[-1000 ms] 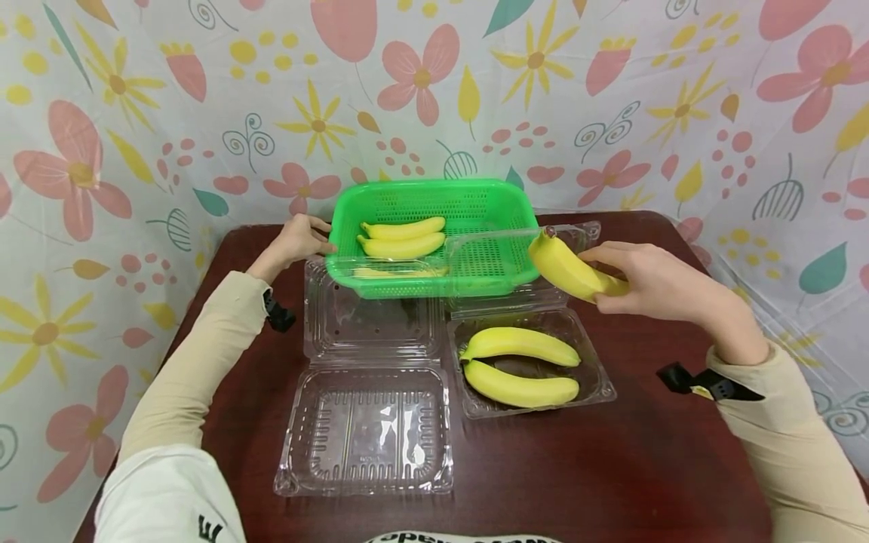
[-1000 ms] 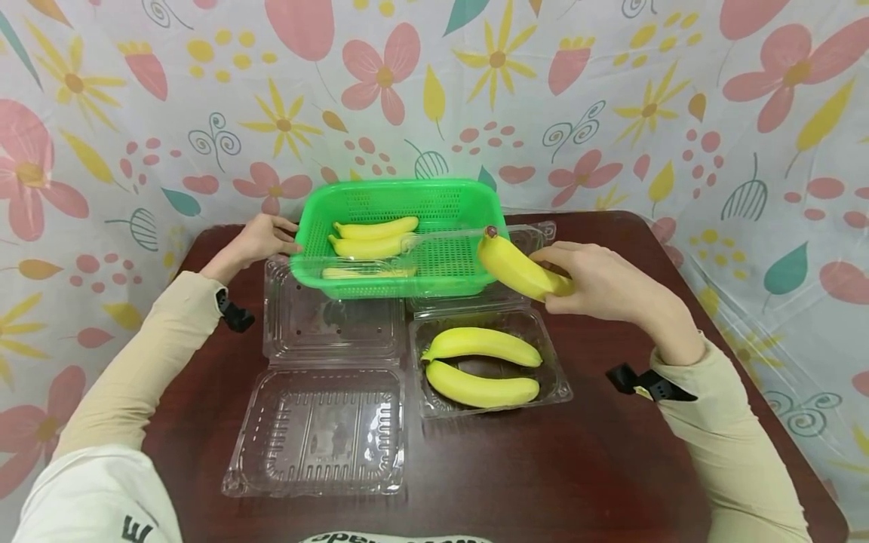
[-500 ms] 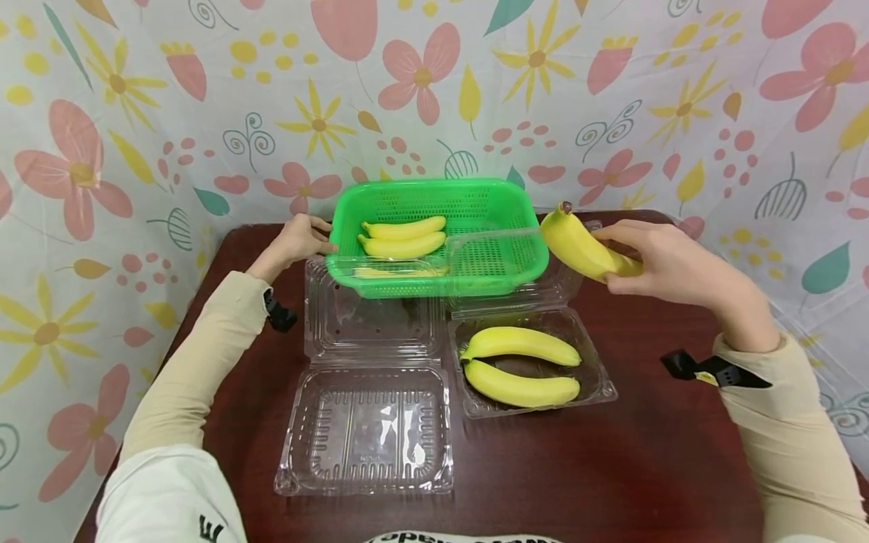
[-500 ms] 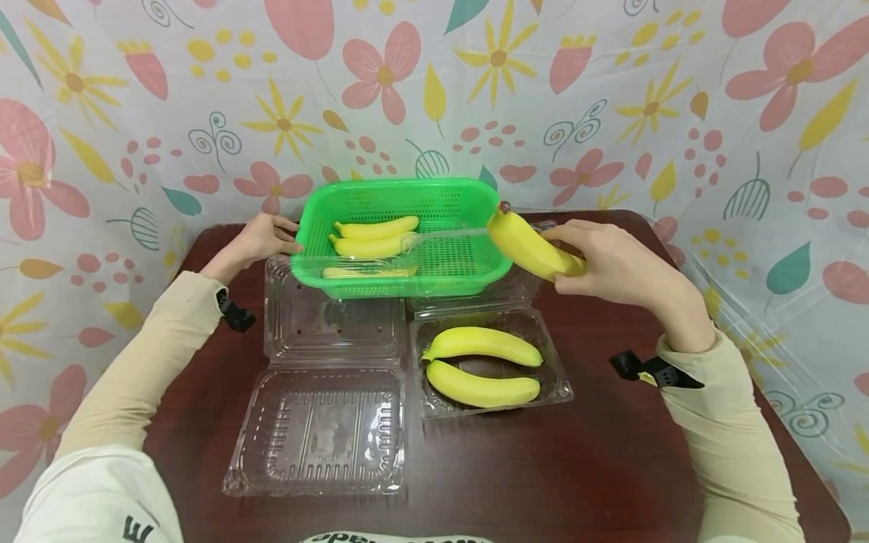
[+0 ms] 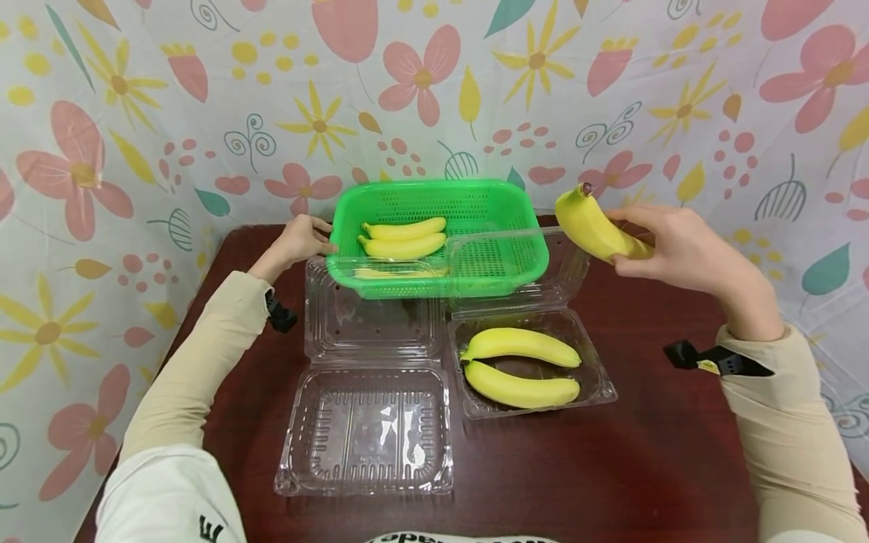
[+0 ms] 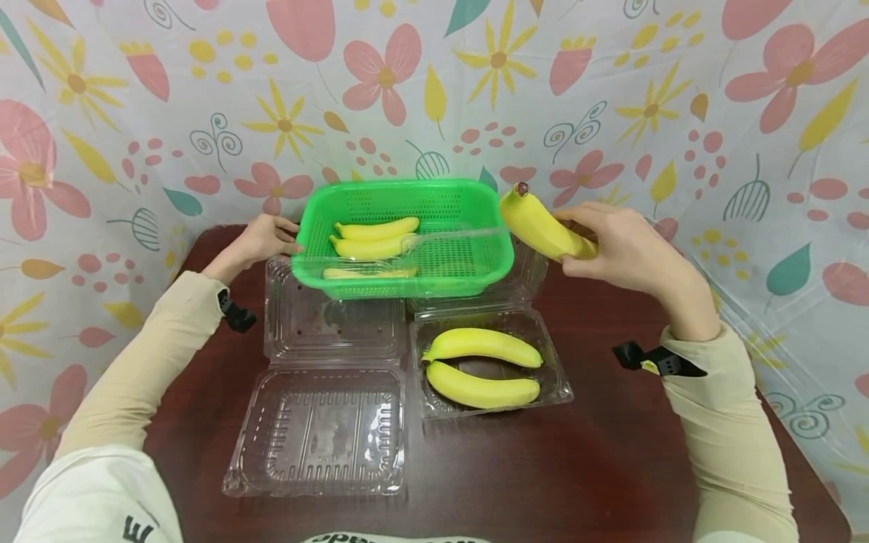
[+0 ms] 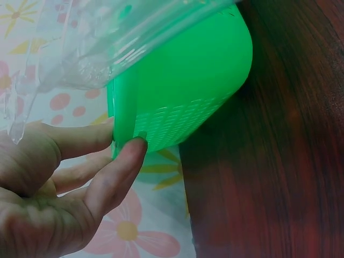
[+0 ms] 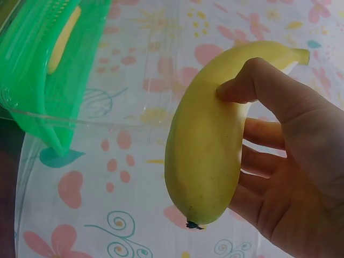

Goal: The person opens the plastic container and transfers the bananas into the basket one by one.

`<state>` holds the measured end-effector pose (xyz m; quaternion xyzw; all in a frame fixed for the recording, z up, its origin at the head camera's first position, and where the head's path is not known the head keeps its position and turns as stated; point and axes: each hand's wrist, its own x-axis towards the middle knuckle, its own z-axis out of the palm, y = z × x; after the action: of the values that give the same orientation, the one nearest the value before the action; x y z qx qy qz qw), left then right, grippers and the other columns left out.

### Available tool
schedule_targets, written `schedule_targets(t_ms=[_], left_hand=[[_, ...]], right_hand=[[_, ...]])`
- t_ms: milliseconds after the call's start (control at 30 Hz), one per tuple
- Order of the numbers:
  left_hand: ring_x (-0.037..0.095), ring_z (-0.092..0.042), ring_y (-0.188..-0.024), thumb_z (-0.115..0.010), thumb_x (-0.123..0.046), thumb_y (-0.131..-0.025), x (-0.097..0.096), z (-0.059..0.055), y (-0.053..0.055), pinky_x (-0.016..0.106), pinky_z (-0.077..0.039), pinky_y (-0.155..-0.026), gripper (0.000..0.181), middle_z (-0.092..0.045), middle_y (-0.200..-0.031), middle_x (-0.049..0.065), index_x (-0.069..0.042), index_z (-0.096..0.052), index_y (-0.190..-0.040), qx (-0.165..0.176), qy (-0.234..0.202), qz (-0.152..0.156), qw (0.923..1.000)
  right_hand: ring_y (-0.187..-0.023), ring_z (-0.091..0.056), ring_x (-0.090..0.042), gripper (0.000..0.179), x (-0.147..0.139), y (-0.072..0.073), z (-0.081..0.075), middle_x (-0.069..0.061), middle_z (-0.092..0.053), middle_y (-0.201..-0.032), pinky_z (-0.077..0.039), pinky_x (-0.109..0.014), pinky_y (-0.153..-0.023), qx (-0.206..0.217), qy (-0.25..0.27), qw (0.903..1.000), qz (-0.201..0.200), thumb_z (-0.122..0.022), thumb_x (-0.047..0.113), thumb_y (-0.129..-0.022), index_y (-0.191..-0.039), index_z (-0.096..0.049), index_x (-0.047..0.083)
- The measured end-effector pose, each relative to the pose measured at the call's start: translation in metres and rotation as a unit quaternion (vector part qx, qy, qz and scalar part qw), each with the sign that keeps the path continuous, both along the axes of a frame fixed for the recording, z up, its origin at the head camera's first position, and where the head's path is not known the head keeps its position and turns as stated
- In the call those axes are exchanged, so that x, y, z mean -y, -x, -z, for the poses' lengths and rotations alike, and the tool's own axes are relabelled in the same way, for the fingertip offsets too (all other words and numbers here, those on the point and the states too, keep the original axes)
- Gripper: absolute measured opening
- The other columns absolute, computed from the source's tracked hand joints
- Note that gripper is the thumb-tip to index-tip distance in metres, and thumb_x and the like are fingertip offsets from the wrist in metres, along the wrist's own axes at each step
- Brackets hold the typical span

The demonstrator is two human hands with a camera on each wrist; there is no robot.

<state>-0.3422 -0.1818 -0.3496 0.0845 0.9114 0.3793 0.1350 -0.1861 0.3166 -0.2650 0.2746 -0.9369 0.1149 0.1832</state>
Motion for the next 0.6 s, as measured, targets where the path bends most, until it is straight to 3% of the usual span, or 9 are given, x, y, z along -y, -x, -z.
schedule_targets(t_ms=[200, 600], left_hand=[[0.036, -0.059, -0.1, -0.063, -0.008, -0.085, 0.001, 0.002, 0.001, 0.029, -0.057, -0.068, 0.052, -0.052, -0.122, 0.029, 0.005, -0.044, -0.132, 0.001, -0.001, 0.001, 1.0], [0.036, -0.058, -0.102, -0.064, -0.008, -0.085, 0.001, 0.003, 0.003, 0.03, -0.057, -0.07, 0.052, -0.051, -0.124, 0.028, 0.003, -0.044, -0.132, 0.0, 0.004, -0.003, 1.0]], right_hand=[[-0.083, -0.042, 0.022, 0.053, -0.005, 0.008, -0.002, -0.004, -0.065, -0.092, -0.035, -0.002, -0.067, -0.004, 0.033, 0.9994, -0.002, -0.078, 0.004, -0.063, -0.113, -0.062, 0.007], [-0.089, -0.04, 0.022, 0.054, -0.016, 0.024, 0.003, -0.01, -0.062, -0.101, -0.036, 0.006, -0.068, -0.018, 0.087, 0.9955, 0.031, -0.076, 0.002, -0.067, -0.118, -0.059, 0.003]])
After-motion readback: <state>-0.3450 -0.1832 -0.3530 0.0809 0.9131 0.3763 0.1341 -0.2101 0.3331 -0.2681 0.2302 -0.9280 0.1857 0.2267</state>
